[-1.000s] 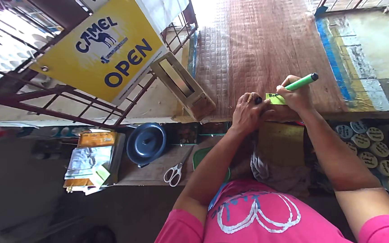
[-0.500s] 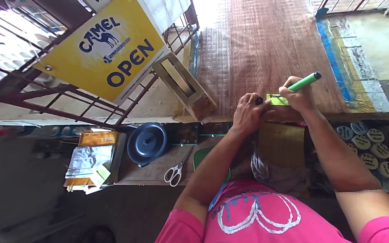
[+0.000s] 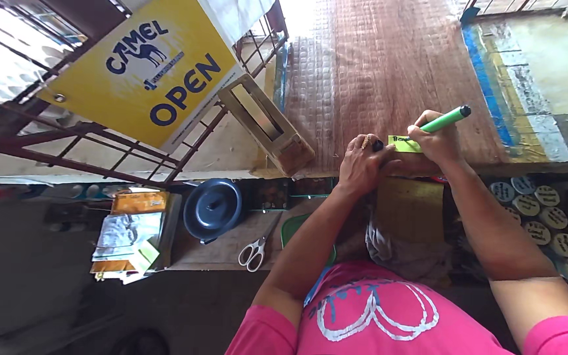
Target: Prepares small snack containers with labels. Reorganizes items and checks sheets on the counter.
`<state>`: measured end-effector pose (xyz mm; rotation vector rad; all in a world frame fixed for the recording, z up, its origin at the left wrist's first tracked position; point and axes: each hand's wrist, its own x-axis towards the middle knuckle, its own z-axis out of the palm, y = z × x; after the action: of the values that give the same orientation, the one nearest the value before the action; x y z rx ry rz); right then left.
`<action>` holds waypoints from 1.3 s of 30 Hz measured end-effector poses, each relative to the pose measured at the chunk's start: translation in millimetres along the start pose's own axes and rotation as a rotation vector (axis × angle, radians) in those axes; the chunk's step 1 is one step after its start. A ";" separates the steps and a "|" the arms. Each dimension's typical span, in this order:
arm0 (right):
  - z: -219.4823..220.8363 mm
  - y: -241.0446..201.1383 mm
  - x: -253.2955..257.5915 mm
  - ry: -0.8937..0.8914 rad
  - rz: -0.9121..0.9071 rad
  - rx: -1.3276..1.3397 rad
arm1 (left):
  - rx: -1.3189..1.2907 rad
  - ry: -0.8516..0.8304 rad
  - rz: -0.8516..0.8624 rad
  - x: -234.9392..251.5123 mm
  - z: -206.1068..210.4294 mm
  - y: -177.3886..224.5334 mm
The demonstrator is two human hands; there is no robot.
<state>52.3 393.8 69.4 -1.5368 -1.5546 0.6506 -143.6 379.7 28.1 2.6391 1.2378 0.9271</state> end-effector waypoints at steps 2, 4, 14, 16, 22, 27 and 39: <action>0.3 2.1 1.2 0.016 -0.003 -0.005 | 0.002 -0.001 0.004 0.2 -0.5 -0.1; 1.2 3.3 2.1 0.038 -0.002 -0.006 | 0.005 -0.002 0.006 0.4 -0.9 0.0; -0.8 6.9 2.2 0.003 -0.020 0.057 | -0.005 -0.011 -0.006 0.1 0.1 -0.5; -0.1 9.5 4.4 0.033 -0.010 0.175 | -0.012 -0.006 -0.005 0.2 -0.6 -0.4; 1.5 9.0 7.2 0.074 0.042 0.245 | 0.035 0.078 0.085 4.9 -0.5 11.6; -3.9 9.0 5.1 0.085 0.027 0.196 | 0.073 -0.025 0.070 10.7 10.3 13.6; -3.3 5.1 -1.0 0.073 0.025 -0.037 | 0.064 -0.044 0.052 10.7 8.4 15.7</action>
<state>57.8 392.8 66.6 -1.5923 -1.5024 0.5758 -123.1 378.3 31.4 2.7371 1.2146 0.8453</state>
